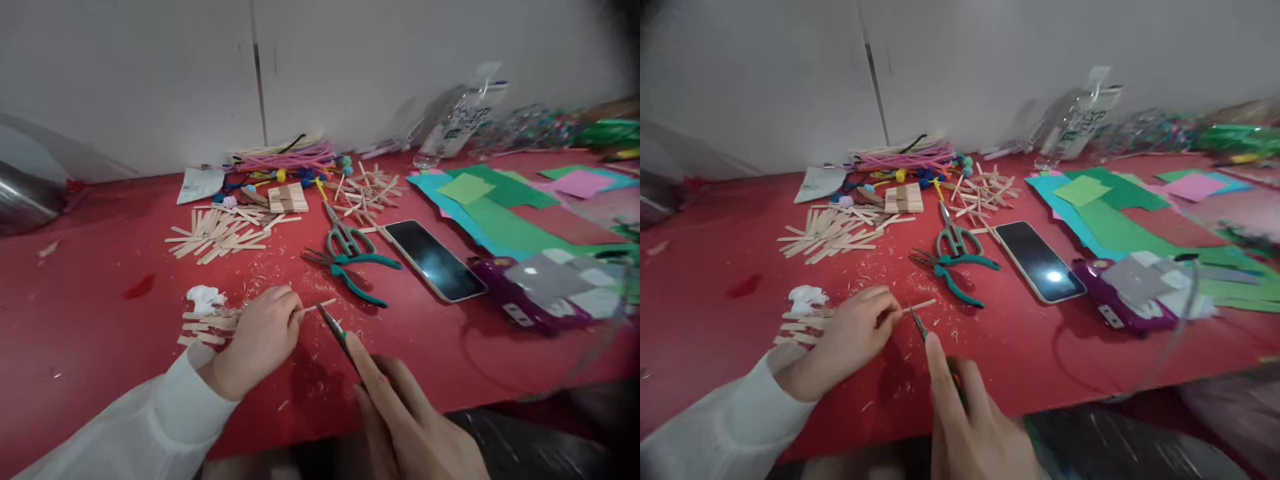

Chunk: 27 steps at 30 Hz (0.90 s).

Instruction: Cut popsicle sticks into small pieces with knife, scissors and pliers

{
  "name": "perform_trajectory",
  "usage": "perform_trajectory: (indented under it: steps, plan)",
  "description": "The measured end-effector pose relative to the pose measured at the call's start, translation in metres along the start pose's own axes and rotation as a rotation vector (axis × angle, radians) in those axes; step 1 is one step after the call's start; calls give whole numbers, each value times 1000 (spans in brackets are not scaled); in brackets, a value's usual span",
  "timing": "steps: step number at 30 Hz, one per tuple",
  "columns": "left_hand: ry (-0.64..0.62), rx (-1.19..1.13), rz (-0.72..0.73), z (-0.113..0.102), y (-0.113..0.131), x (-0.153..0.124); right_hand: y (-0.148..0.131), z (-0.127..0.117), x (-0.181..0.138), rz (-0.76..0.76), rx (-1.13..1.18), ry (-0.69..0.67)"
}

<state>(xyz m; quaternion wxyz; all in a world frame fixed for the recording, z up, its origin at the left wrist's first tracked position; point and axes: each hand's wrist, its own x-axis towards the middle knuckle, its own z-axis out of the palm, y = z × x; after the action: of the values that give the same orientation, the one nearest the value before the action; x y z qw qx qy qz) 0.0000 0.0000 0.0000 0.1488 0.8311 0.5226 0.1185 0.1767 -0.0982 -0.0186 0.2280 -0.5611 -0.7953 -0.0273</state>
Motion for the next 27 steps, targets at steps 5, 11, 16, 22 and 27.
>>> perform_trajectory:
  steps: [5,11,16,22,27]
  plan:
    - [-4,24,27,2,-3,-3,1,10,-4,24,28,-67]
    - [-6,42,50,1,-3,-3,1,12,-5,34,48,-78]
    - [4,62,44,1,-3,-3,-3,11,-4,65,15,-78]
    - [25,79,57,3,-3,-4,-5,9,-3,38,-46,-77]
    - [48,131,82,4,0,-3,-10,2,6,-32,-166,-101]
